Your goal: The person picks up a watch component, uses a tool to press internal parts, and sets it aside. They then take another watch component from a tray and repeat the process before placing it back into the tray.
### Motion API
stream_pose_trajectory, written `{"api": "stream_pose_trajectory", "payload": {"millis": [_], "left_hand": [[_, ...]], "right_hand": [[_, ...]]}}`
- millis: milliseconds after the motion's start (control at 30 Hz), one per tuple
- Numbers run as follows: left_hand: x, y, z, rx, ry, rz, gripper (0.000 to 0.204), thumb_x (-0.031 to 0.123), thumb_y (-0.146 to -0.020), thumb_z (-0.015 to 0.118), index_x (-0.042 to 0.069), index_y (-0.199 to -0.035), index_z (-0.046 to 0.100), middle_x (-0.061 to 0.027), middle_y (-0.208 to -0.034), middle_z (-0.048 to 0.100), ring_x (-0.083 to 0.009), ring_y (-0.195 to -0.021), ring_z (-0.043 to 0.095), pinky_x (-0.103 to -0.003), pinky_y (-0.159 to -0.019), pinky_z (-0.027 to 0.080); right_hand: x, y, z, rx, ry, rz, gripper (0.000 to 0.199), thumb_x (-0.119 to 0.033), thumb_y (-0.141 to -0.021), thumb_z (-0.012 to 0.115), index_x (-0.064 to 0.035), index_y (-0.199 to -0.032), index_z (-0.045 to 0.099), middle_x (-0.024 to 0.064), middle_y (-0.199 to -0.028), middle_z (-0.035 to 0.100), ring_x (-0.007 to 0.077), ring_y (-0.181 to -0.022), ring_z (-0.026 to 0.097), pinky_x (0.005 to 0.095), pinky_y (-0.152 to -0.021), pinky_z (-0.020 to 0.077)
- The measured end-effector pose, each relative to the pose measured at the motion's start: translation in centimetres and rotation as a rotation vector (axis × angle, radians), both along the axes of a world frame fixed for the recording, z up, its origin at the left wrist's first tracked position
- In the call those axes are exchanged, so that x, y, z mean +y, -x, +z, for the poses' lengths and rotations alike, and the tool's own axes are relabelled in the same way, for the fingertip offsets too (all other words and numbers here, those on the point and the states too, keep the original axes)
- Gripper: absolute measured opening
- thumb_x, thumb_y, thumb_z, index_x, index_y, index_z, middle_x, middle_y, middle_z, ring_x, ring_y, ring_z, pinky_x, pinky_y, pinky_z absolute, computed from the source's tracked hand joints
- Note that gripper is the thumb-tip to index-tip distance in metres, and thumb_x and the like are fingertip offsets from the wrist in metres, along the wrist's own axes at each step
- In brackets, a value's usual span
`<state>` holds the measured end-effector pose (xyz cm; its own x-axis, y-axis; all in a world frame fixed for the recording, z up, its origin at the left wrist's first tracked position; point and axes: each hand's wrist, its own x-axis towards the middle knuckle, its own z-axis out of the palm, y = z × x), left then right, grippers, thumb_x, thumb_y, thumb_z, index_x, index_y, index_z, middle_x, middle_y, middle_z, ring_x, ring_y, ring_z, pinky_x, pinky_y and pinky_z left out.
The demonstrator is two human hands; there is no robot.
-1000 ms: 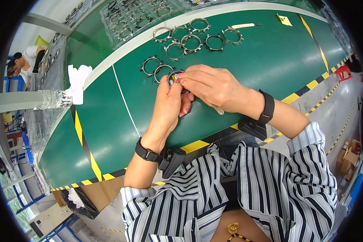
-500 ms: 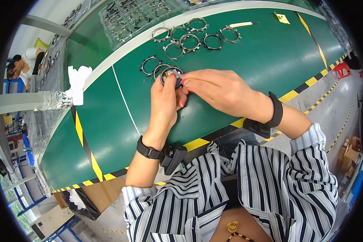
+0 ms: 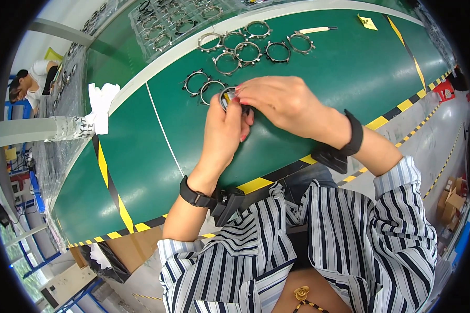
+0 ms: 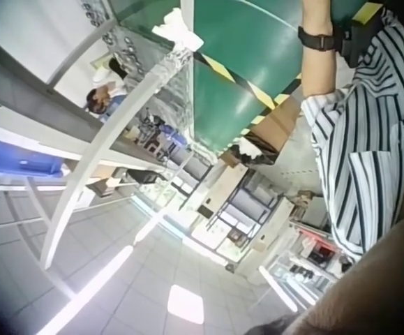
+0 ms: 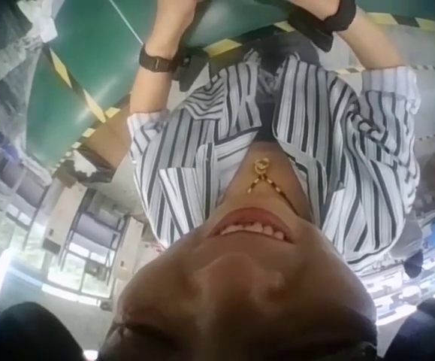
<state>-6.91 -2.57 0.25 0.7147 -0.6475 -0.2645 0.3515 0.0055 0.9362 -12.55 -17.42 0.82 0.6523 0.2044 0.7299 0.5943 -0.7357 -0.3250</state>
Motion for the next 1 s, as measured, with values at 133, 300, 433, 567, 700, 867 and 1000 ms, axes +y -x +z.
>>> {"api": "stream_pose_trajectory", "payload": {"millis": [133,300,433,567,700,867,1000], "left_hand": [[0.0,0.4,0.0,-0.319,-0.175,-0.009,0.012,0.01,-0.092,0.034,0.002,-0.093,0.042,-0.006,-0.064,0.054,-0.0083,-0.043,0.042,-0.021,-0.039,0.033],[0.4,-1.5,0.2,-0.103,0.069,0.033,0.014,0.012,-0.092,0.034,0.002,-0.101,0.04,-0.0096,-0.075,0.057,-0.0103,-0.047,0.047,-0.022,-0.041,0.036],[1.5,-2.5,0.2,-0.014,0.203,0.12,0.024,0.014,-0.093,0.035,0.003,-0.114,0.039,-0.012,-0.091,0.056,-0.0149,-0.062,0.053,-0.024,-0.047,0.041],[0.2,-1.1,1.1,0.17,0.419,-0.055,0.034,0.016,-0.093,0.038,0.006,-0.125,0.035,-0.0127,-0.107,0.05,-0.0219,-0.086,0.056,-0.028,-0.062,0.049],[-0.1,-0.3,1.4,0.189,0.489,-0.095,0.039,0.012,-0.091,0.043,0.007,-0.128,0.032,-0.0136,-0.116,0.045,-0.026,-0.101,0.054,-0.034,-0.077,0.052],[-0.1,-0.1,0.4,-0.267,0.339,-0.103,0.048,0.002,-0.081,0.059,0.006,-0.123,0.037,-0.0125,-0.115,0.047,-0.0244,-0.104,0.052,-0.036,-0.087,0.048],[0.3,-0.5,0.4,-0.273,0.325,-0.097,0.053,-0.005,-0.073,0.066,0.005,-0.119,0.041,-0.0117,-0.115,0.047,-0.0221,-0.104,0.051,-0.035,-0.086,0.049]], "right_hand": [[-0.6,0.3,2.5,0.238,-0.057,0.019,0.02,0.003,-0.065,0.061,0.0053,-0.086,0.059,0.0173,-0.087,0.063,0.0301,-0.079,0.064,0.034,-0.068,0.0541],[0.6,2.4,3.7,-0.02,0.069,-0.018,0.021,0.001,-0.066,0.063,0.004,-0.086,0.059,0.0161,-0.089,0.063,0.0301,-0.079,0.064,0.0338,-0.068,0.0538],[-0.8,4.1,2.5,-0.085,0.195,-0.136,0.023,-0.001,-0.066,0.065,0.0033,-0.088,0.059,0.0146,-0.094,0.062,0.0294,-0.083,0.063,0.0335,-0.068,0.0535],[-2.3,4.9,1.2,0.105,0.336,-0.31,0.027,-0.004,-0.065,0.068,0.0032,-0.09,0.058,0.013,-0.099,0.061,0.0275,-0.085,0.062,0.0317,-0.068,0.0528],[-1.3,4.4,2.4,0.249,0.132,-0.281,0.029,-0.007,-0.066,0.071,0.0024,-0.091,0.058,0.0119,-0.1,0.058,0.0235,-0.082,0.061,0.0281,-0.066,0.0517],[0.6,2.1,3.1,0.58,-0.564,-0.134,0.027,-0.016,-0.072,0.071,0.0014,-0.087,0.058,0.0098,-0.088,0.057,0.0165,-0.074,0.059,0.0259,-0.061,0.0492],[0.9,1.8,2.8,0.69,-0.772,-0.034,0.02,-0.01,-0.074,0.07,0.0017,-0.085,0.057,0.0074,-0.087,0.056,0.0123,-0.075,0.056,0.0254,-0.063,0.0479]]}}
